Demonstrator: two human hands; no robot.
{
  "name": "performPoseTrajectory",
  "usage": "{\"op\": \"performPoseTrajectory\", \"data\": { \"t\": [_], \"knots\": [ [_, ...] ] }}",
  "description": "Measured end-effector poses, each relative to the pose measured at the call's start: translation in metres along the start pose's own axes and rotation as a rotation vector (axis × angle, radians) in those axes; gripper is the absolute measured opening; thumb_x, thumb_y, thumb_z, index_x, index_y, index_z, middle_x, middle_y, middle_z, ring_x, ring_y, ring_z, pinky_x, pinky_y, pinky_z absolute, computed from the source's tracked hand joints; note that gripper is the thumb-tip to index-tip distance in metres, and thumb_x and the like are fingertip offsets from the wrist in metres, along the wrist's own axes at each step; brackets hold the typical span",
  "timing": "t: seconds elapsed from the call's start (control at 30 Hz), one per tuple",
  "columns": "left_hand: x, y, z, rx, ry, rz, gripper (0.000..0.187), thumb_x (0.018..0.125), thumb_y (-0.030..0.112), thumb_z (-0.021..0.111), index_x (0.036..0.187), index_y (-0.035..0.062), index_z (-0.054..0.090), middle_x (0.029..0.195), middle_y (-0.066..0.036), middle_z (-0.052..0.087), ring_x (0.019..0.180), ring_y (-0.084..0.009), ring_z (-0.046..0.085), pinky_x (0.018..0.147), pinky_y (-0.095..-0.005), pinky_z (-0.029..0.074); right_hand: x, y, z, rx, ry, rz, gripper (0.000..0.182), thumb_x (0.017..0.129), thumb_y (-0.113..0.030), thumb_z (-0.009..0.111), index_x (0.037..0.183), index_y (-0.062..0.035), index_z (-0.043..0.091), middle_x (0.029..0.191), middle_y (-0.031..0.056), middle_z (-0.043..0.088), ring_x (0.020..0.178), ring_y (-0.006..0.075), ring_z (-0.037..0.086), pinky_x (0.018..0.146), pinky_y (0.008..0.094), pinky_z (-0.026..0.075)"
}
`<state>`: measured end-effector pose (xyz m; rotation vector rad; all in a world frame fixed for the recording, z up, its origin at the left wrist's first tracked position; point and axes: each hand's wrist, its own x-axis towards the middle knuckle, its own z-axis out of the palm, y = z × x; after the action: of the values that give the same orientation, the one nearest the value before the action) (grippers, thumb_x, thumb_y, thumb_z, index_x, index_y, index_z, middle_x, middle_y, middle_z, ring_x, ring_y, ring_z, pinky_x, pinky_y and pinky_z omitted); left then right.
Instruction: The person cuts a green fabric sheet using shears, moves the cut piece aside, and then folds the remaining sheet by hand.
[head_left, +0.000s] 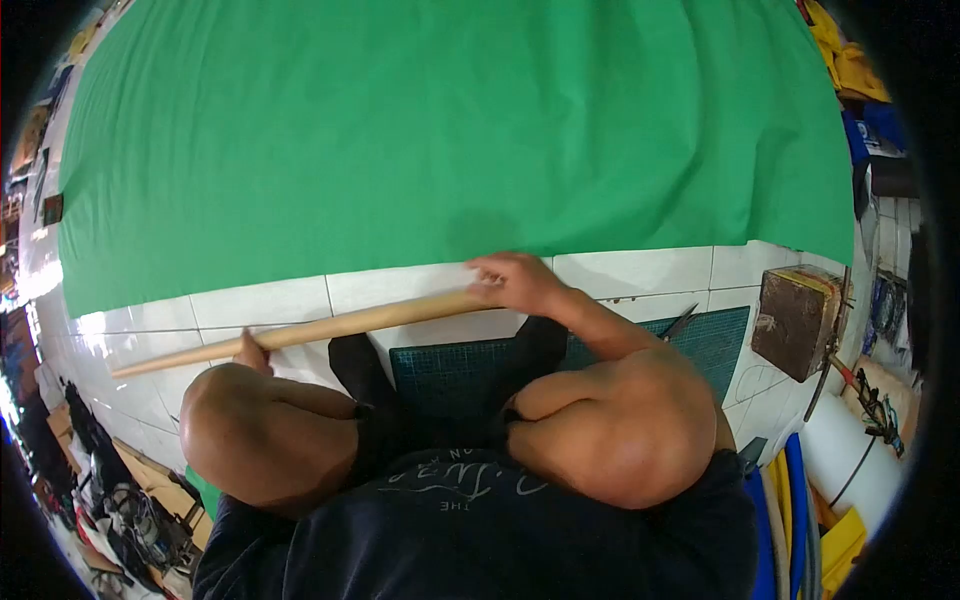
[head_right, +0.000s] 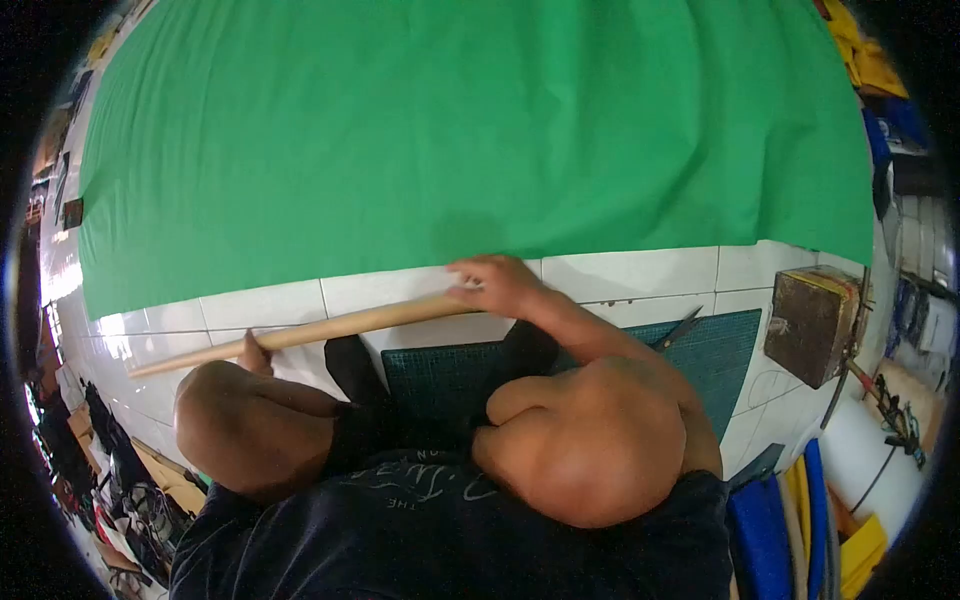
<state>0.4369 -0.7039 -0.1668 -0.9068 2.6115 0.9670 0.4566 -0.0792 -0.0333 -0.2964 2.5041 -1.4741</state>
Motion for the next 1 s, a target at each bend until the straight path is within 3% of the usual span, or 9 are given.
{"op": "performPoseTrajectory", "data": {
  "t": [0.13, 0.23, 0.3, 0.37, 0.53, 0.7, 0.77, 0.87, 1.0],
  "knots": [
    [0.023, 0.045, -0.026, 0.542, 0.293, -0.033, 0.054, 0.083, 0.033, 0.07, 0.122, -0.001, 0.054, 0.098, -0.02, 0.063, 0.09, -0.0331, 0.061, 0.074, -0.0393, 0.05, -0.049, 0.036, -0.054, -0.12, 0.38, 0.316, 0.022, 0.088, -0.023, 0.066, 0.097, -0.0027, 0.065, 0.072, 0.0076, 0.062, 0.061, 0.0135, 0.054, 0.058, 0.0288, 0.046],
    [0.097, 0.078, -0.075, 0.931, 0.531, -0.048, 0.055, 0.084, 0.032, 0.068, 0.126, -0.0006, 0.053, 0.106, -0.022, 0.062, 0.098, -0.0342, 0.06, 0.079, -0.0401, 0.05, -0.122, 0.055, -0.079, -0.173, 0.542, 0.665, 0.025, 0.09, -0.025, 0.063, 0.084, -0.0012, 0.056, 0.068, 0.0113, 0.059, 0.06, 0.0214, 0.055, 0.057, 0.0348, 0.045],
    [0.135, 0.142, -0.085, 0.628, 0.129, 0.494, 0.055, 0.087, 0.031, 0.065, 0.131, 0.0029, 0.049, 0.118, -0.023, 0.056, 0.109, -0.0346, 0.055, 0.09, -0.0398, 0.046, -0.178, 0.065, -0.062, -0.245, 0.604, 0.89, 0.029, 0.089, -0.029, 0.062, 0.083, -0.0011, 0.053, 0.071, 0.0147, 0.061, 0.064, 0.0275, 0.06, 0.059, 0.0388, 0.046],
    [0.045, 0.304, -0.049, 0.397, -0.184, 0.574, 0.054, 0.085, 0.027, 0.067, 0.131, 0.0051, 0.049, 0.123, -0.022, 0.053, 0.11, -0.0353, 0.055, 0.093, -0.0407, 0.045, -0.229, 0.053, -0.038, -0.251, 0.656, 1.041, 0.03, 0.088, -0.03, 0.064, 0.087, -0.0015, 0.052, 0.071, 0.0134, 0.06, 0.065, 0.0269, 0.059, 0.061, 0.0386, 0.046],
    [-0.061, 0.454, 0.066, 0.651, -0.578, 1.262, 0.058, 0.082, 0.021, 0.069, 0.132, 0.0054, 0.045, 0.128, -0.019, 0.05, 0.119, -0.0364, 0.048, 0.102, -0.0428, 0.039, -0.261, 0.03, 0.037, -0.079, 0.941, 1.084, 0.039, 0.084, -0.029, 0.07, 0.103, 0.0, 0.05, 0.086, 0.0148, 0.057, 0.073, 0.0272, 0.057, 0.068, 0.0382, 0.046],
    [-0.189, 0.468, 0.204, 0.429, -0.904, 1.41, 0.054, 0.078, 0.027, 0.071, 0.124, 0.0067, 0.053, 0.126, -0.02, 0.053, 0.118, -0.0361, 0.049, 0.101, -0.0434, 0.04, -0.24, 0.015, 0.013, 0.159, 1.336, 1.154, 0.052, 0.081, -0.034, 0.073, 0.107, 0.0047, 0.048, 0.103, 0.0205, 0.051, 0.085, 0.0282, 0.052, 0.075, 0.0393, 0.044],
    [-0.24, 0.455, 0.238, 0.557, -0.839, 1.477, 0.061, 0.078, 0.034, 0.071, 0.13, 0.0093, 0.05, 0.137, -0.02, 0.044, 0.128, -0.0363, 0.04, 0.107, -0.0447, 0.034, -0.257, 0.035, 0.004, 0.022, 1.089, 1.339, 0.059, 0.078, -0.038, 0.076, 0.107, 0.0058, 0.048, 0.102, 0.021, 0.049, 0.088, 0.0297, 0.05, 0.078, 0.0395, 0.043],
    [-0.288, 0.433, 0.263, 0.571, -0.738, 1.477, 0.063, 0.079, 0.035, 0.071, 0.132, 0.0104, 0.049, 0.141, -0.019, 0.039, 0.132, -0.0359, 0.035, 0.111, -0.0482, 0.026, -0.264, 0.033, -0.001, -0.23, 1.069, 1.333, 0.058, 0.074, -0.037, 0.08, 0.097, 0.0046, 0.048, 0.091, 0.0153, 0.05, 0.076, 0.0221, 0.048, 0.066, 0.0343, 0.043],
    [-0.29, 0.411, 0.282, 0.494, -0.575, 1.467, 0.055, 0.08, 0.03, 0.069, 0.129, 0.0101, 0.052, 0.138, -0.016, 0.042, 0.131, -0.0338, 0.036, 0.112, -0.0524, 0.023, -0.275, 0.031, -0.003, -0.237, 1.027, 1.269, 0.051, 0.074, -0.031, 0.08, 0.094, 0.0025, 0.047, 0.092, 0.0139, 0.05, 0.075, 0.0243, 0.048, 0.067, 0.036, 0.044]
  ]
}}
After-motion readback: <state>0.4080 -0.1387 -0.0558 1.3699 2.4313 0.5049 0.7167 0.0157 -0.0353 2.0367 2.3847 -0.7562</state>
